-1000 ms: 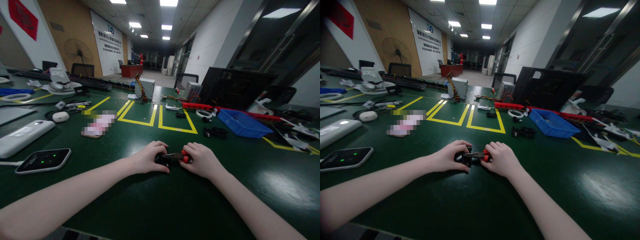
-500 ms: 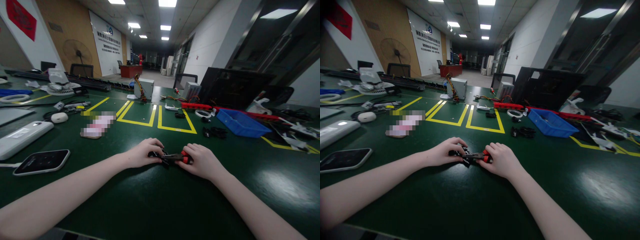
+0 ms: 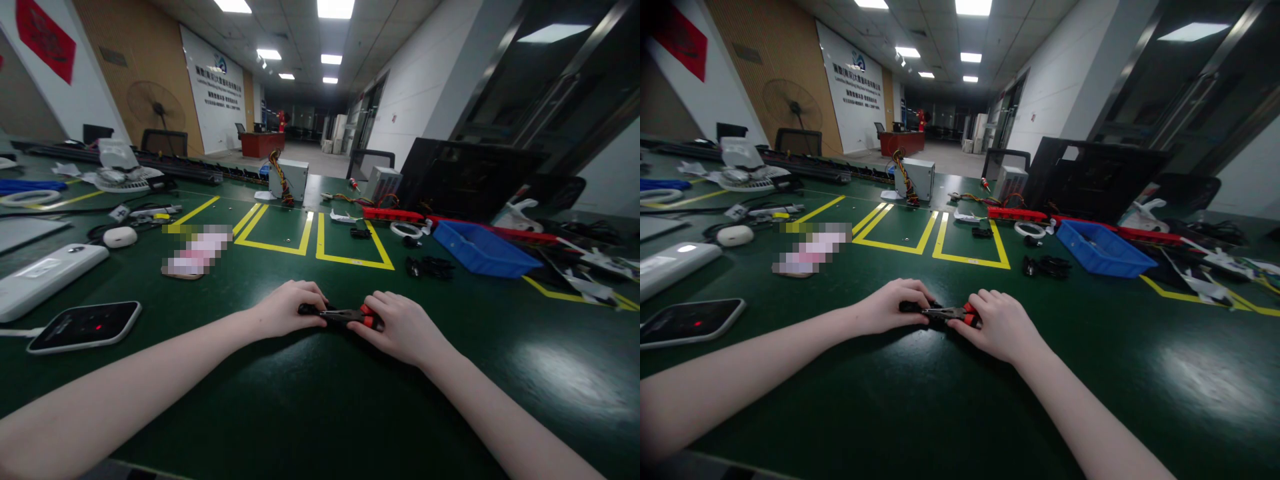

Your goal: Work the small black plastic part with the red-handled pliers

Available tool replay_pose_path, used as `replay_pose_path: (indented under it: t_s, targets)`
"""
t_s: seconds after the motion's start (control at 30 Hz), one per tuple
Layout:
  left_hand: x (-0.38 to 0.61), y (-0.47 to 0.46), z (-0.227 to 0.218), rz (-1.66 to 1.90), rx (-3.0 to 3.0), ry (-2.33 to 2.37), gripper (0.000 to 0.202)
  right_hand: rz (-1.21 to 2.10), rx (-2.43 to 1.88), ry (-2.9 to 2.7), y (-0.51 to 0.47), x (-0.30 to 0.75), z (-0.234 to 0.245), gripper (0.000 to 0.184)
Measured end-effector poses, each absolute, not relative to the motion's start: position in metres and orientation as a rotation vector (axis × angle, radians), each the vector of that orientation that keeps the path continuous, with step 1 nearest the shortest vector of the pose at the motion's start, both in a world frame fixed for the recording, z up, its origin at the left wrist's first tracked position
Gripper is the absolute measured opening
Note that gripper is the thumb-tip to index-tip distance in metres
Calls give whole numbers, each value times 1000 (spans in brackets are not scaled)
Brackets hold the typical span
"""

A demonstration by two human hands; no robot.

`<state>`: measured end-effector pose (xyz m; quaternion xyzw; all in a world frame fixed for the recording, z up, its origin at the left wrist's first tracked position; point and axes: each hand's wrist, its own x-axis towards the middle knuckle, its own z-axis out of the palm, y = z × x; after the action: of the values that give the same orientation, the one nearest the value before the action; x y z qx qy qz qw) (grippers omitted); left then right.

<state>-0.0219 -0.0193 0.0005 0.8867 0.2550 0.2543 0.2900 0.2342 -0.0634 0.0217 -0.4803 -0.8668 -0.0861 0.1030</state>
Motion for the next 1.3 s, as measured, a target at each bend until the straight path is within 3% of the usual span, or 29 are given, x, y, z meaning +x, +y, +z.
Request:
replay_pose_path:
  t_s: [1.3]
  targets:
    - [-23, -20, 3, 633, 2360, 693, 12, -216, -1462, -2573, -60, 242, 23, 40]
